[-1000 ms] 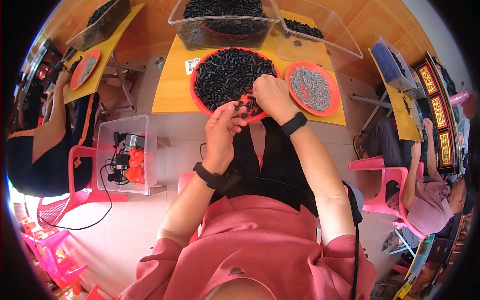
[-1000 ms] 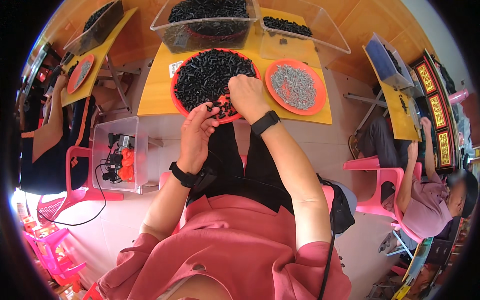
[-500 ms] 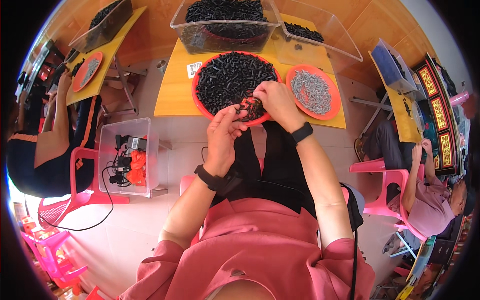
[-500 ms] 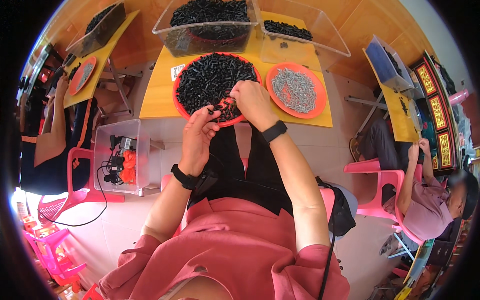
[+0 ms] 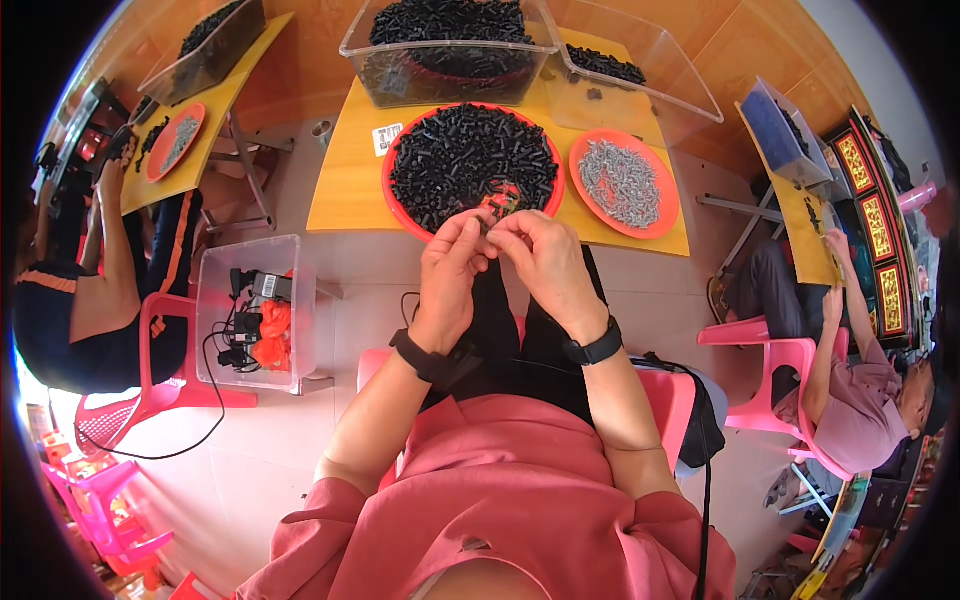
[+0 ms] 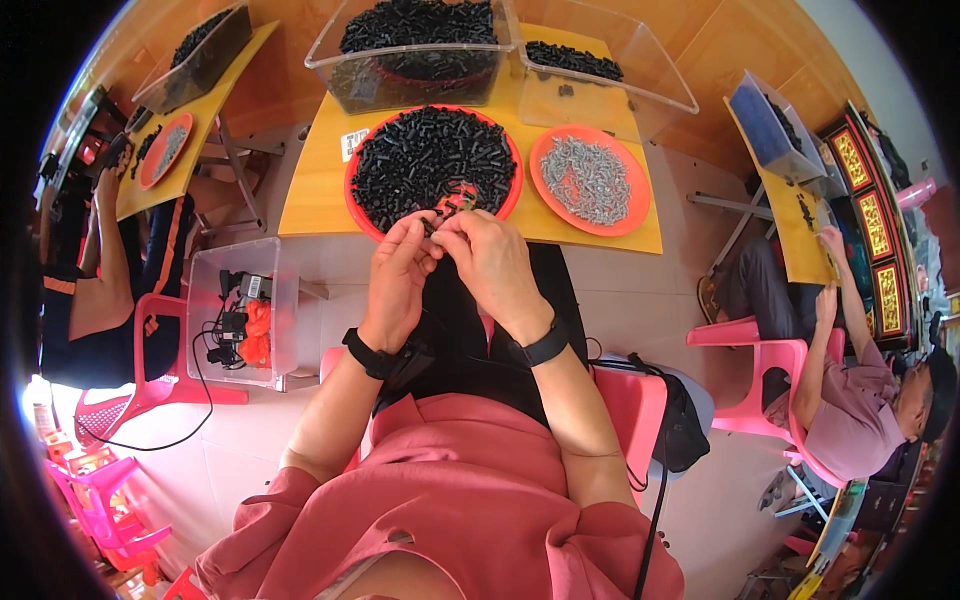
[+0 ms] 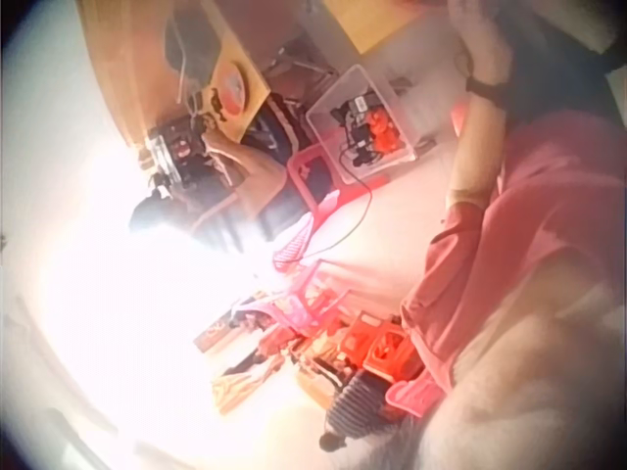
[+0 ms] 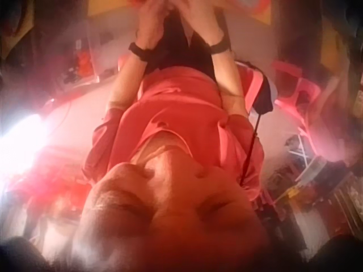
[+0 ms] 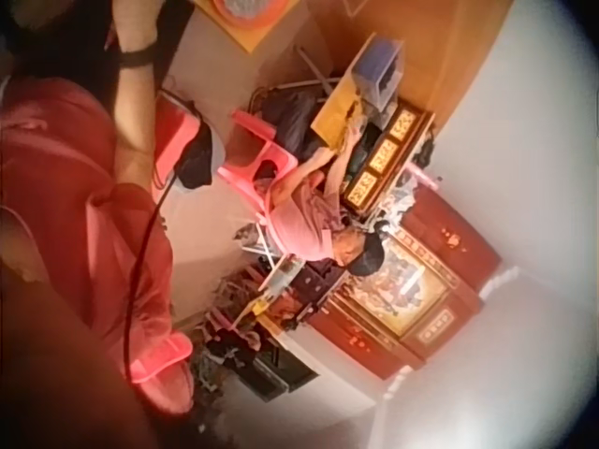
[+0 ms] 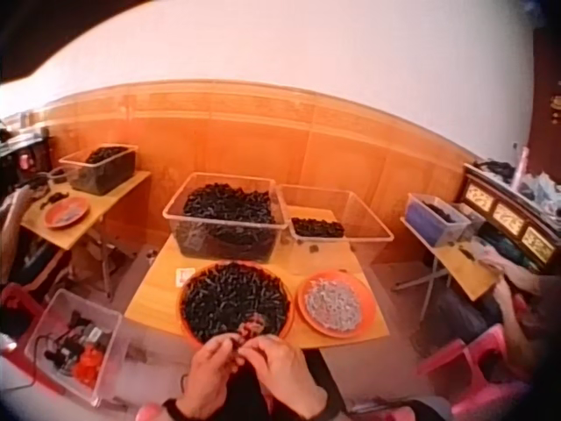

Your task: Assembling small black components by hand.

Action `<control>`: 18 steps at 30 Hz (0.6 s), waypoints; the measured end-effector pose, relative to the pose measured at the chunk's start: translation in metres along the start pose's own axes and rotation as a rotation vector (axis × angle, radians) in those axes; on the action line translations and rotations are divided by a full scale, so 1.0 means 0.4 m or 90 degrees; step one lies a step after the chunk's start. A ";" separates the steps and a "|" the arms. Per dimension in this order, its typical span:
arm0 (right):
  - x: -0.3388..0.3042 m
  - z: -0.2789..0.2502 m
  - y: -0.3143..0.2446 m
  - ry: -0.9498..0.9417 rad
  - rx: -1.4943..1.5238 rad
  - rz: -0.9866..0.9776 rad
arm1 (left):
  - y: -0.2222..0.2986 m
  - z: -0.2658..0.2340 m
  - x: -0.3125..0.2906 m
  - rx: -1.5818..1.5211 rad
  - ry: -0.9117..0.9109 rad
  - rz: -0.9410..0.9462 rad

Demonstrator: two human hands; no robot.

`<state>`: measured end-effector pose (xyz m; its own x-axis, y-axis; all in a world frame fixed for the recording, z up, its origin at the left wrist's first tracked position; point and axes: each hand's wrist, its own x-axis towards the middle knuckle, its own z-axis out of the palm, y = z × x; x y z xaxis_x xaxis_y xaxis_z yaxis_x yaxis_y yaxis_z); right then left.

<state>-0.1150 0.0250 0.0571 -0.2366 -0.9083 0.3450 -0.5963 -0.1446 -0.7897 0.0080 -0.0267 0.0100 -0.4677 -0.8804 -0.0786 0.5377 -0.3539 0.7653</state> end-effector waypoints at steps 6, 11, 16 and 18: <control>-0.010 0.013 -0.009 0.024 0.019 0.032 | -0.008 -0.002 -0.002 -0.001 -0.011 0.001; -0.008 0.001 -0.012 0.055 0.022 0.044 | -0.010 -0.006 -0.001 -0.068 -0.005 0.004; 0.058 -0.029 0.064 0.079 -0.190 -0.026 | 0.004 -0.029 0.016 -0.248 0.014 -0.010; 0.080 -0.020 0.081 0.058 -0.224 -0.026 | 0.005 -0.029 0.018 -0.264 0.023 -0.016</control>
<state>-0.1481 -0.0055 0.0466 -0.2661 -0.8632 0.4290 -0.8303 -0.0208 -0.5569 0.0138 -0.0374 0.0033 -0.4636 -0.8777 -0.1215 0.7665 -0.4661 0.4418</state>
